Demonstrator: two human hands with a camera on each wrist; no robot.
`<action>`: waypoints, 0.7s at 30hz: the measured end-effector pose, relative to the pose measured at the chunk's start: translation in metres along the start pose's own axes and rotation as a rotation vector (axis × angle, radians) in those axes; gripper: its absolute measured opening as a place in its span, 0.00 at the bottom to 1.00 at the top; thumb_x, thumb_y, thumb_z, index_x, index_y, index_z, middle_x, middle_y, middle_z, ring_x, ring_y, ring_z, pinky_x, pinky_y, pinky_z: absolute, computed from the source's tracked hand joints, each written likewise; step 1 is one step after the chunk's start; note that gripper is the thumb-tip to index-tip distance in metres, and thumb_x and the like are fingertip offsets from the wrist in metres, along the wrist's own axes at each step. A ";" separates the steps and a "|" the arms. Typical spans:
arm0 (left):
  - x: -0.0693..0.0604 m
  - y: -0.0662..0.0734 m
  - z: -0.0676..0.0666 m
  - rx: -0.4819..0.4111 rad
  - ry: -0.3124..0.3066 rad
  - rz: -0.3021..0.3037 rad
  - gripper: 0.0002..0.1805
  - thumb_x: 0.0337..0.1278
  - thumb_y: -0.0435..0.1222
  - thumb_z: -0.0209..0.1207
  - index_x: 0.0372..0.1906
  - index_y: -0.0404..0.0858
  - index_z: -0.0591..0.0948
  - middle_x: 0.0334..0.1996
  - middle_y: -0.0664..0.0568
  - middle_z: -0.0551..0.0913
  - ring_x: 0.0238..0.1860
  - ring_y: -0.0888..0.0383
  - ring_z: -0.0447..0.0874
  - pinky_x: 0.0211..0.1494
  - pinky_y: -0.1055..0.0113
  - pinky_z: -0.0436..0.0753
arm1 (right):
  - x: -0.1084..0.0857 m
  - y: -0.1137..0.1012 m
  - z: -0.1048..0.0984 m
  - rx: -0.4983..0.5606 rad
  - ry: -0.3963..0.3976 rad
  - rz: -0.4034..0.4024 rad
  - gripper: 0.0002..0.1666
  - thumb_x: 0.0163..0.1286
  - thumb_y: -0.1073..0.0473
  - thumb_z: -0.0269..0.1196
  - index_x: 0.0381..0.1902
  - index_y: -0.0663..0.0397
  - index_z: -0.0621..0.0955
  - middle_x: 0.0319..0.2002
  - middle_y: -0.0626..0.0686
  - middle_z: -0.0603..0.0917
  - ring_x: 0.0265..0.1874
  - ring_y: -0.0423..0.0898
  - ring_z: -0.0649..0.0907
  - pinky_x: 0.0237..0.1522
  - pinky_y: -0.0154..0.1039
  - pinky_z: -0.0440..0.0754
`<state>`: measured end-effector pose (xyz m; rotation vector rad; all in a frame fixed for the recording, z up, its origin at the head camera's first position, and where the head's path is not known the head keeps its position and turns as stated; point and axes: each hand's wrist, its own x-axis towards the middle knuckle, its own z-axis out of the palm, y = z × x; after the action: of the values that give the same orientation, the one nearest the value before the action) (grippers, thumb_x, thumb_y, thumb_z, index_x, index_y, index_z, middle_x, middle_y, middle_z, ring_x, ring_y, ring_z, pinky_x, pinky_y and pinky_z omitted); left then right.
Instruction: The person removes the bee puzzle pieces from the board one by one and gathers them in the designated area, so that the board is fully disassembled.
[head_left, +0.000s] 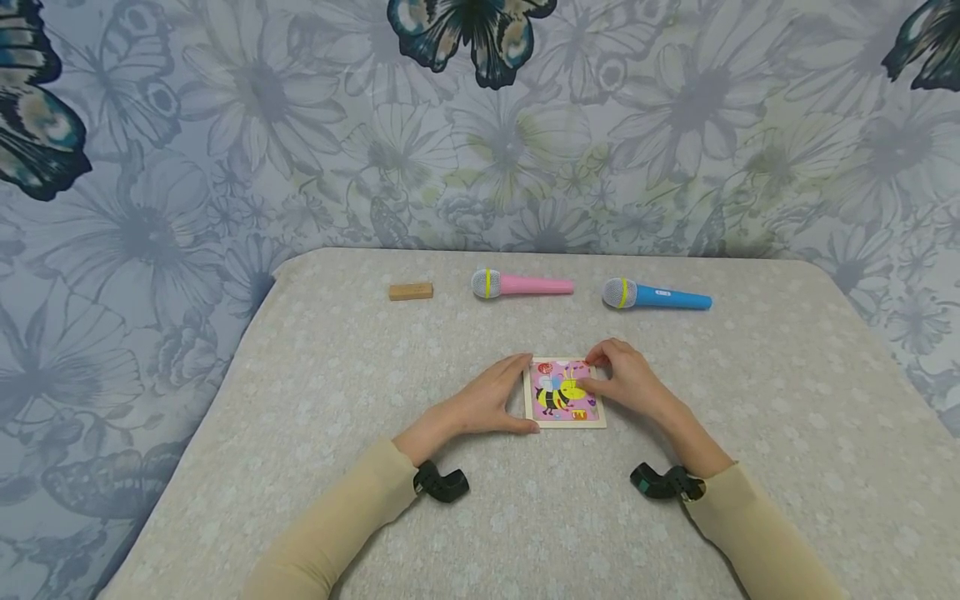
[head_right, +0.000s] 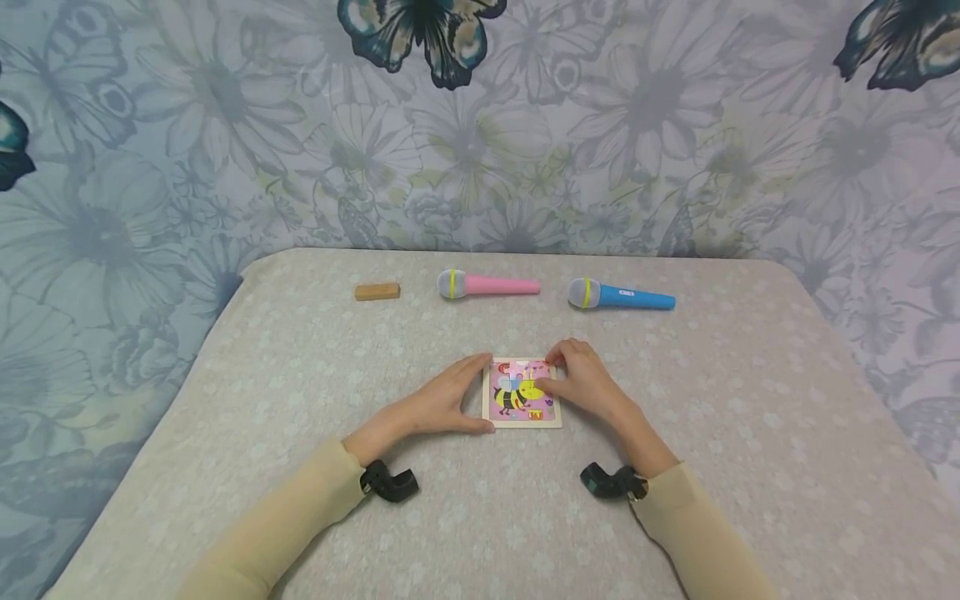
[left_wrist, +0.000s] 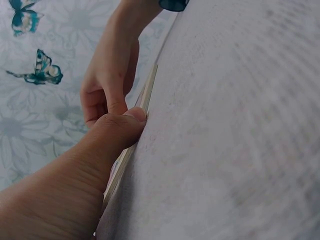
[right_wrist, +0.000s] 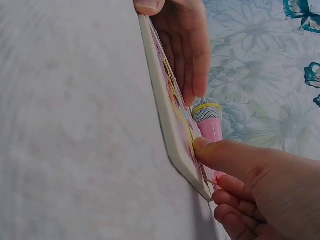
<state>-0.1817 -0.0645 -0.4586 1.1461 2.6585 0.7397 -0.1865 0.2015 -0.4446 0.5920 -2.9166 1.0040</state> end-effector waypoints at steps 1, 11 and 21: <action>0.000 0.000 0.000 0.001 0.000 -0.001 0.59 0.45 0.59 0.66 0.72 0.30 0.50 0.71 0.40 0.55 0.71 0.49 0.51 0.71 0.62 0.52 | 0.000 0.000 0.000 0.003 0.001 0.003 0.22 0.54 0.55 0.72 0.41 0.62 0.77 0.36 0.54 0.77 0.36 0.49 0.74 0.40 0.44 0.74; 0.000 0.000 0.000 -0.004 0.001 -0.003 0.59 0.45 0.58 0.66 0.72 0.30 0.50 0.71 0.41 0.55 0.71 0.50 0.51 0.71 0.63 0.52 | -0.001 -0.002 0.002 0.038 -0.004 0.027 0.23 0.57 0.55 0.71 0.44 0.62 0.77 0.38 0.53 0.78 0.37 0.47 0.75 0.40 0.43 0.75; -0.001 0.000 -0.001 -0.002 -0.008 -0.013 0.59 0.45 0.59 0.66 0.73 0.31 0.50 0.71 0.42 0.55 0.71 0.51 0.50 0.71 0.63 0.52 | -0.002 0.001 0.003 0.048 -0.010 -0.025 0.23 0.56 0.57 0.71 0.48 0.61 0.79 0.40 0.53 0.78 0.38 0.47 0.76 0.42 0.44 0.76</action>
<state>-0.1811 -0.0651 -0.4578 1.1279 2.6561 0.7338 -0.1850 0.2014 -0.4476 0.6356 -2.8935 1.0749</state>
